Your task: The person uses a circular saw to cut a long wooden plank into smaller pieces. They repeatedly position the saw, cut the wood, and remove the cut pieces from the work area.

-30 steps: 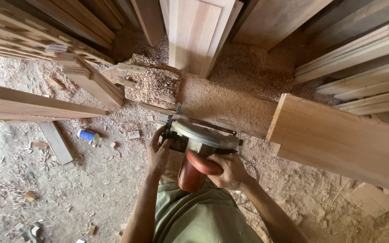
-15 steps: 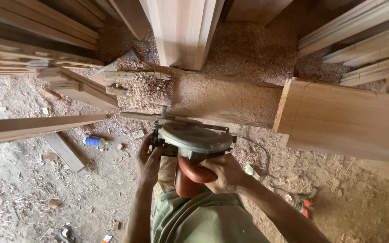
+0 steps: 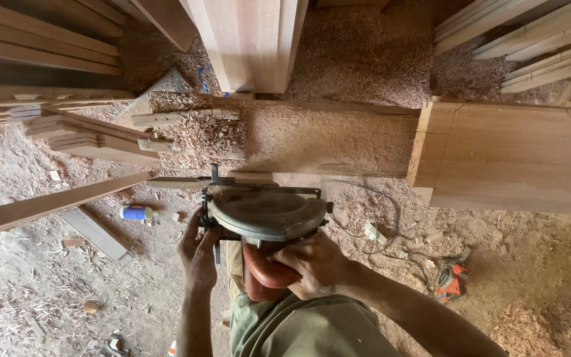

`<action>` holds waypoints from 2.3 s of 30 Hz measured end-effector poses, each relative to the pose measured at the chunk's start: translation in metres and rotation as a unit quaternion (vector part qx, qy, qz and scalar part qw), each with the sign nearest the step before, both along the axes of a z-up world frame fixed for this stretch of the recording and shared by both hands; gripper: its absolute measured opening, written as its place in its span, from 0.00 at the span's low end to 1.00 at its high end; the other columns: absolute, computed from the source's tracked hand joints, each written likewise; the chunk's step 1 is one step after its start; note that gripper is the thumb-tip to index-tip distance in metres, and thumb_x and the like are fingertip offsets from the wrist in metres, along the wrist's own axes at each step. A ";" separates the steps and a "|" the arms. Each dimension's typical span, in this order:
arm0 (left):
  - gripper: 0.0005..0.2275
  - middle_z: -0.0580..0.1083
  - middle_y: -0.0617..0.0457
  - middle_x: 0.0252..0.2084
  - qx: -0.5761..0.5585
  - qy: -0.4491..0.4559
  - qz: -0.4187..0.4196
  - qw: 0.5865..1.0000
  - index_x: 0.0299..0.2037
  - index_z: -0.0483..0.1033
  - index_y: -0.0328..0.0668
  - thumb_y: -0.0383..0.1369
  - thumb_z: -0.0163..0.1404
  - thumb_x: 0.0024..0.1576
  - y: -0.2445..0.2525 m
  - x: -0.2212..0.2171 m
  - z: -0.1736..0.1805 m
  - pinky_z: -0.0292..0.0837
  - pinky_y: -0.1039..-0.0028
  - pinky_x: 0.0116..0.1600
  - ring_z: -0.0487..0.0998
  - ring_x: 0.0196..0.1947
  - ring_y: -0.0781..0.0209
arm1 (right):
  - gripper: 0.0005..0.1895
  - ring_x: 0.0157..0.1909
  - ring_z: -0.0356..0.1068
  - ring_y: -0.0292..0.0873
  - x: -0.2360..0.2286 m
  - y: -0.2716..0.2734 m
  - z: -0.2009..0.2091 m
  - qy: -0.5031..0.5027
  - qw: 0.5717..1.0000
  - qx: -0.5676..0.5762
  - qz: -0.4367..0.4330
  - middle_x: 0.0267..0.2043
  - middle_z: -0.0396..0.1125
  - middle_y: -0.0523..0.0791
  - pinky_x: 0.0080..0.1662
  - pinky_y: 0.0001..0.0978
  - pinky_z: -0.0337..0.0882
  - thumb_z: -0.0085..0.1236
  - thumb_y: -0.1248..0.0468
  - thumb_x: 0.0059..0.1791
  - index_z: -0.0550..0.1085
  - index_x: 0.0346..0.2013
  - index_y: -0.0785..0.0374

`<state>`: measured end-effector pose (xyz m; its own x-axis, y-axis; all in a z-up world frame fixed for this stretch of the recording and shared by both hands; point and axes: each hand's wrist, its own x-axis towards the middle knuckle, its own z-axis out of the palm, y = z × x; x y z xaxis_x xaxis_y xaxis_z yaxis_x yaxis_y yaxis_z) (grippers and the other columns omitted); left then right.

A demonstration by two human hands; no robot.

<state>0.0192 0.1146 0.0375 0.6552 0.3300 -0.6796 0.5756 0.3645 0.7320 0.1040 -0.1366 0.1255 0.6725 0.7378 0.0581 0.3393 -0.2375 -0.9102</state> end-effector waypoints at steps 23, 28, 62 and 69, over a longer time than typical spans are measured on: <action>0.22 0.80 0.51 0.49 0.130 0.045 -0.009 0.990 0.64 0.72 0.37 0.23 0.53 0.57 0.055 0.007 0.023 0.79 0.72 0.55 0.81 0.48 0.63 | 0.21 0.48 0.77 0.51 -0.004 0.064 -0.036 -0.001 0.990 0.139 -0.015 0.52 0.72 0.56 0.56 0.47 0.80 0.67 0.64 0.47 0.73 0.53 0.66; 0.21 0.77 0.44 0.54 0.149 -0.047 -0.038 0.987 0.64 0.71 0.32 0.23 0.49 0.59 0.064 -0.001 0.079 0.76 0.63 0.62 0.78 0.55 0.55 | 0.28 0.55 0.77 0.52 -0.027 0.066 0.000 -0.010 0.990 0.140 -0.006 0.59 0.70 0.55 0.58 0.45 0.80 0.66 0.66 0.47 0.70 0.62 0.59; 0.29 0.74 0.40 0.49 0.244 0.056 -0.087 0.964 0.62 0.66 0.39 0.55 0.36 0.62 -0.113 -0.033 0.070 0.80 0.60 0.43 0.77 0.37 0.56 | 0.32 0.32 0.79 0.51 -0.203 -0.191 0.081 -0.167 0.908 -0.345 -0.171 0.35 0.78 0.47 0.38 0.45 0.78 0.65 0.66 0.38 0.76 0.57 0.48; 0.33 0.69 0.38 0.54 0.219 -0.209 0.153 0.941 0.68 0.46 0.30 0.43 0.49 0.63 -0.108 -0.079 0.045 0.80 0.58 0.51 0.77 0.49 0.51 | 0.29 0.33 0.79 0.54 -0.186 -0.184 0.085 -0.198 0.905 -0.353 -0.129 0.34 0.77 0.52 0.39 0.46 0.79 0.65 0.64 0.39 0.77 0.56 0.49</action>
